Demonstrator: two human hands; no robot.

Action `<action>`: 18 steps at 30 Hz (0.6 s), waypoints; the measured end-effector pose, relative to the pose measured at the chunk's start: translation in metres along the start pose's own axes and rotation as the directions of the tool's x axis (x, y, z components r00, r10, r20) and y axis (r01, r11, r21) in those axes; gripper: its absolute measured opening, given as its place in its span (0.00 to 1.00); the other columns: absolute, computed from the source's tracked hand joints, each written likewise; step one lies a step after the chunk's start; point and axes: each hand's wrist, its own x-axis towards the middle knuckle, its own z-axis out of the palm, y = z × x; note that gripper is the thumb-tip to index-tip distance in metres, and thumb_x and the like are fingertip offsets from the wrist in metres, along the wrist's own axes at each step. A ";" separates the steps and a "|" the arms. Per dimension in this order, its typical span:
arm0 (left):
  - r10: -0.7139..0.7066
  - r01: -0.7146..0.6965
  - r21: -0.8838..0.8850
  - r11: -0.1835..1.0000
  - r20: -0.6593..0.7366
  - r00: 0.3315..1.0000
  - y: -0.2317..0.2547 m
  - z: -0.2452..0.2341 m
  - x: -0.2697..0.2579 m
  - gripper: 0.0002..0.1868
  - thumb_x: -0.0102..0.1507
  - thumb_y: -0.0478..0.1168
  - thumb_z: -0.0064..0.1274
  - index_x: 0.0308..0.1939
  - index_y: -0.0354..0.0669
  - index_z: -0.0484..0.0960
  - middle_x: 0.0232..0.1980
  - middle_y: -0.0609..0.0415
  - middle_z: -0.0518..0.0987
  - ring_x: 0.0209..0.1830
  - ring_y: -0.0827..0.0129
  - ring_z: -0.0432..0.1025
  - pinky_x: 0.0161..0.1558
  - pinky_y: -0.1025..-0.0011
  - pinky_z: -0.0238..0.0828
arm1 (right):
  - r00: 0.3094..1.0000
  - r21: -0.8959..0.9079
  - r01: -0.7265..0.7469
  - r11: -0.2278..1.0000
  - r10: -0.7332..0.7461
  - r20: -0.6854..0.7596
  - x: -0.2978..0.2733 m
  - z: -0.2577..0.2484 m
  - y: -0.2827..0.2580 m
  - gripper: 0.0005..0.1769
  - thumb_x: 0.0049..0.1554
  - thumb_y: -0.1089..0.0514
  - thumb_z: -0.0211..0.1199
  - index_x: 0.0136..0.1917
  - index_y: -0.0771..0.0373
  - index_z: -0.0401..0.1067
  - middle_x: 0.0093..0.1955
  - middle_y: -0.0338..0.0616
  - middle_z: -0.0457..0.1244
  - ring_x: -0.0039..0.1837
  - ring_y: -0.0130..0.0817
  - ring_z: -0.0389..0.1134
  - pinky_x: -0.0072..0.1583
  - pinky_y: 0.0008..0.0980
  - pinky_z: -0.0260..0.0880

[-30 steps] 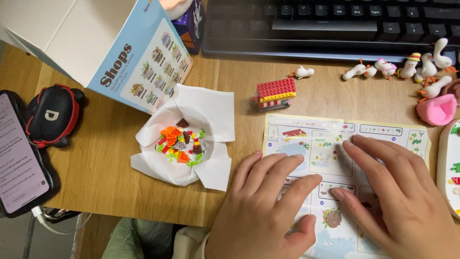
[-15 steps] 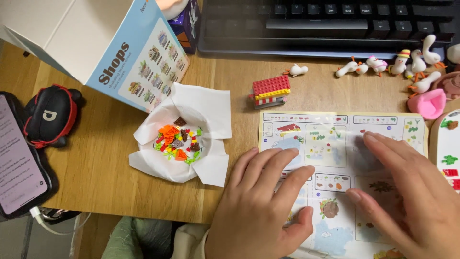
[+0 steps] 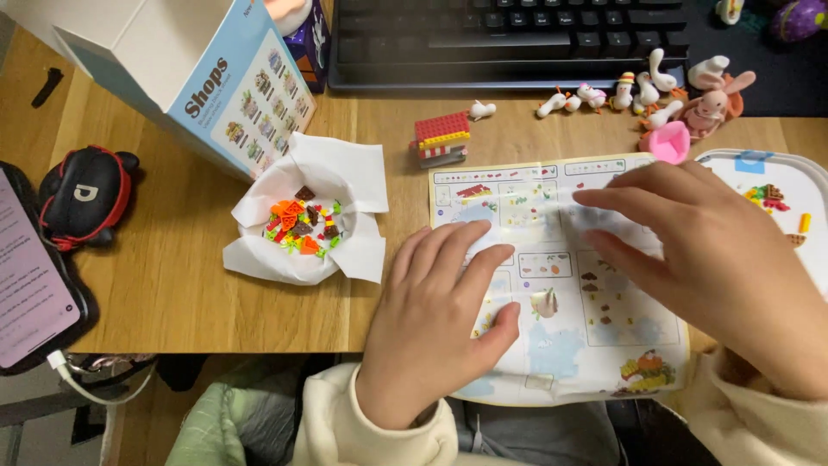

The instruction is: Assembling a miniature building block set by following a paper instruction manual on a desk.

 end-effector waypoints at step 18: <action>-0.001 0.001 0.038 0.999 -0.016 1.000 0.000 0.003 -0.004 0.19 0.55 0.45 0.53 0.48 0.45 0.78 0.56 0.49 0.73 0.57 0.55 0.66 0.60 0.56 0.59 | 0.999 0.036 0.028 0.999 -0.027 -0.038 0.004 0.023 -0.009 0.07 0.60 0.56 0.60 0.49 0.60 0.72 0.43 0.42 0.62 0.46 0.41 0.63 0.38 0.41 0.63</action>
